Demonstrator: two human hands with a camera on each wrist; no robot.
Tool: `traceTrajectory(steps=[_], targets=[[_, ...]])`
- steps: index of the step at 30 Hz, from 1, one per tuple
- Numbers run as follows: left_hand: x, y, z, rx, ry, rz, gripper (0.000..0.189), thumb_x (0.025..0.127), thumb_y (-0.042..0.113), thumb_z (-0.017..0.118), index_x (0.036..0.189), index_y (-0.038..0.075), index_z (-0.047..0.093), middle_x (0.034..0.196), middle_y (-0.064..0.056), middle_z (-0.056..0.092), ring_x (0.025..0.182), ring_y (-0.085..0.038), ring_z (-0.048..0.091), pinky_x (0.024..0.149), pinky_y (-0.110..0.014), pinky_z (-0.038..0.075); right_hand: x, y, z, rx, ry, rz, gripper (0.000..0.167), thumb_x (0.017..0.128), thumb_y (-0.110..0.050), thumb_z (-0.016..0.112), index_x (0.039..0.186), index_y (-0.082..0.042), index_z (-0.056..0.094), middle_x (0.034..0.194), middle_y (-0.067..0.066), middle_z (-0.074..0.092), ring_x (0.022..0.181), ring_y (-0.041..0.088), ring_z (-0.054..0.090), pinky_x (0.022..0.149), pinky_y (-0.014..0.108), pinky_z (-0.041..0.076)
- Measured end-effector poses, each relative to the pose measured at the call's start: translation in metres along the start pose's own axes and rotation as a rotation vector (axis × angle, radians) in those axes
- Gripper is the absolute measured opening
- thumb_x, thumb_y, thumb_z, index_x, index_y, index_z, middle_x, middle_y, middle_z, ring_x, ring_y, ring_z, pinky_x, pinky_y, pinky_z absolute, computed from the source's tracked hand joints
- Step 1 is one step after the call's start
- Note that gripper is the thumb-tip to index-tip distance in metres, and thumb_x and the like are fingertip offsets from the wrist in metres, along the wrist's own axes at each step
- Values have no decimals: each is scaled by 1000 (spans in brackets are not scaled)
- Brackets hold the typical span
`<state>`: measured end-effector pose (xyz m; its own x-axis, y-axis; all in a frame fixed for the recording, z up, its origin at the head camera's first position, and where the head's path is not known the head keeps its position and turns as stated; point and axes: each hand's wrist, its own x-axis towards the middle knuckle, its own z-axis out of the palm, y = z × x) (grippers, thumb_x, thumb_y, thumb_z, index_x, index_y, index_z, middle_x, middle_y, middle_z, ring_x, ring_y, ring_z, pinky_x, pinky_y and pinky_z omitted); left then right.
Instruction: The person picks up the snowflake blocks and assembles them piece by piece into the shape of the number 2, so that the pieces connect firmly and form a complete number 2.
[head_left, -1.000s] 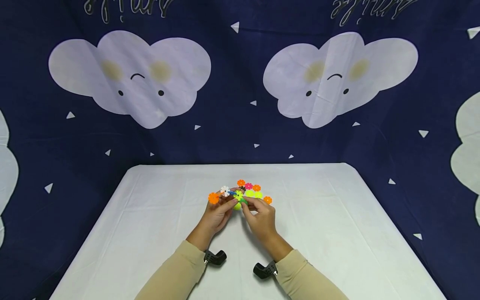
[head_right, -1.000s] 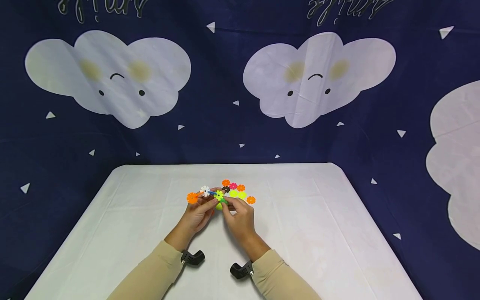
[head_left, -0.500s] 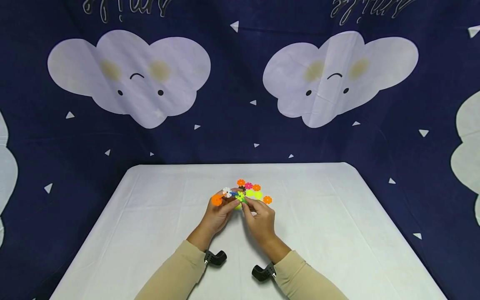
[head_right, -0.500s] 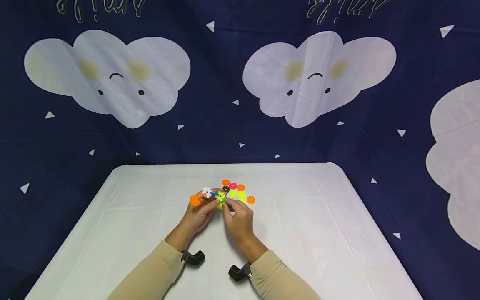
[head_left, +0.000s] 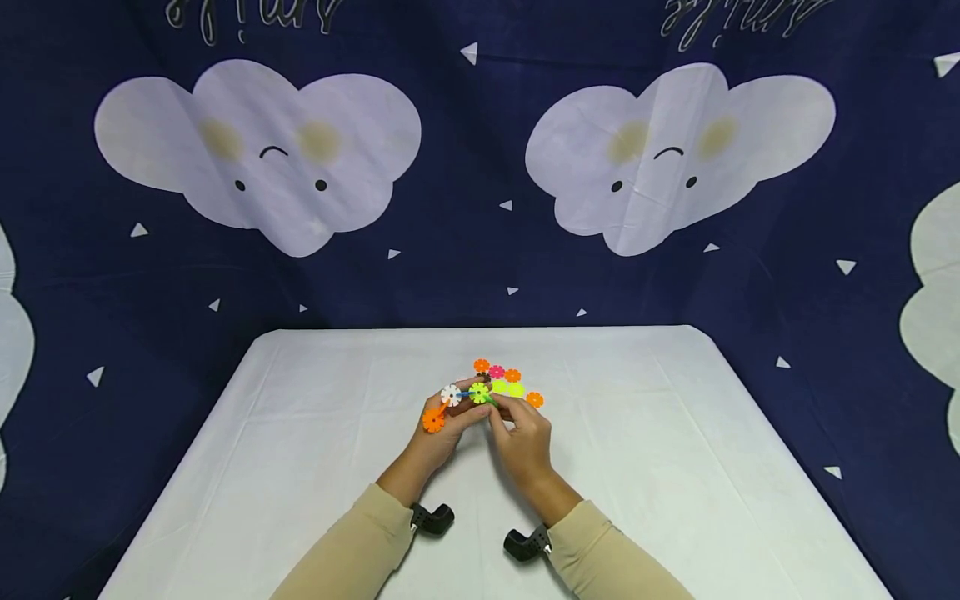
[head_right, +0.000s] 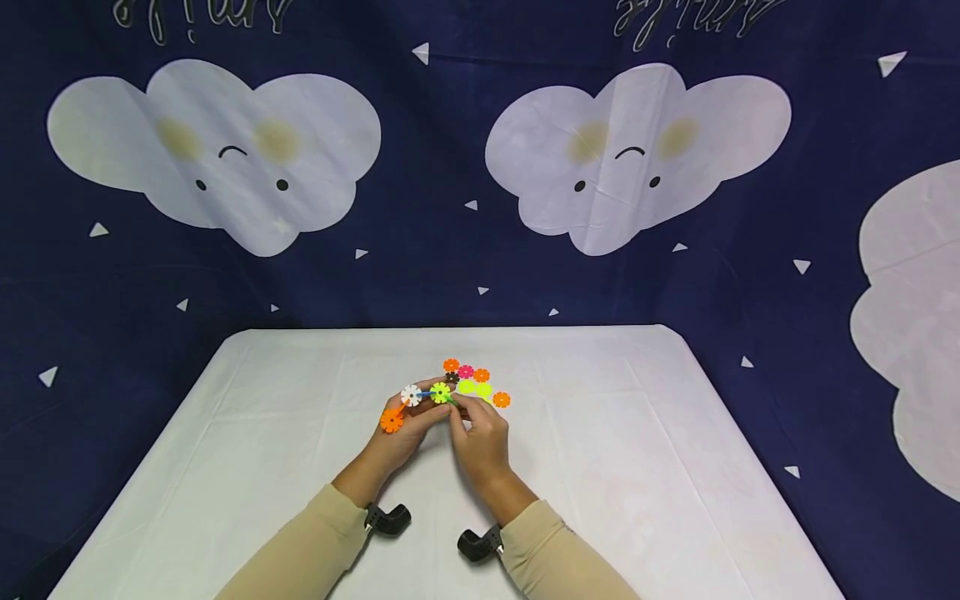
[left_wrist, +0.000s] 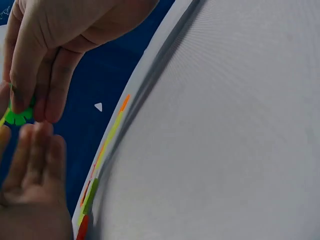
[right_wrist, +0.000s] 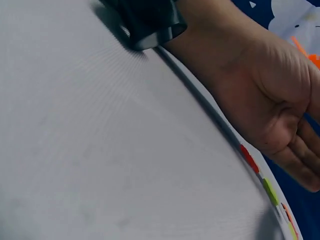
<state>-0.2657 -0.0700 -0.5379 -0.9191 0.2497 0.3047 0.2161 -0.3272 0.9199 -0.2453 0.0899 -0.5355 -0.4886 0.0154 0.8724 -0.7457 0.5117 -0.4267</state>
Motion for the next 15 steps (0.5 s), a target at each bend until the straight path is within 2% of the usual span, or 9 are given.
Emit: traceTrajectory(steps=[3,6,9,12,15], targets=[[-1,-1,1,139,33,-16,39,95,9,81,129,-3,69,120,-21,72,106,-25,71,91,-33,58,-2,1,1,-12,3,4,20,82,13,81,100,5,76,90,12,76,72,23,76,67,29,62],[-1,-2,3,139,88,-39,30,92,10,84,117,-1,73,105,-12,76,96,-23,71,83,-31,59,-4,2,3,-19,15,-3,20,81,13,79,99,4,76,90,11,76,72,23,76,66,29,62],[0,-4,7,2,138,-79,20,91,0,81,110,2,74,100,-8,75,94,-21,70,82,-31,57,-5,2,5,-27,33,-9,18,82,12,78,97,2,76,90,11,76,72,22,76,67,30,62],[2,-6,12,-154,155,-154,16,93,-7,74,103,6,74,99,-7,74,95,-20,69,88,-32,56,-6,2,7,-43,50,-15,14,83,9,77,94,0,76,89,10,76,74,22,75,67,33,63],[2,-6,14,-209,167,-229,12,95,-6,72,95,6,74,97,-6,73,95,-19,69,90,-31,56,-6,3,7,-66,57,-24,12,82,7,77,92,-1,76,87,8,76,74,22,74,67,36,62]])
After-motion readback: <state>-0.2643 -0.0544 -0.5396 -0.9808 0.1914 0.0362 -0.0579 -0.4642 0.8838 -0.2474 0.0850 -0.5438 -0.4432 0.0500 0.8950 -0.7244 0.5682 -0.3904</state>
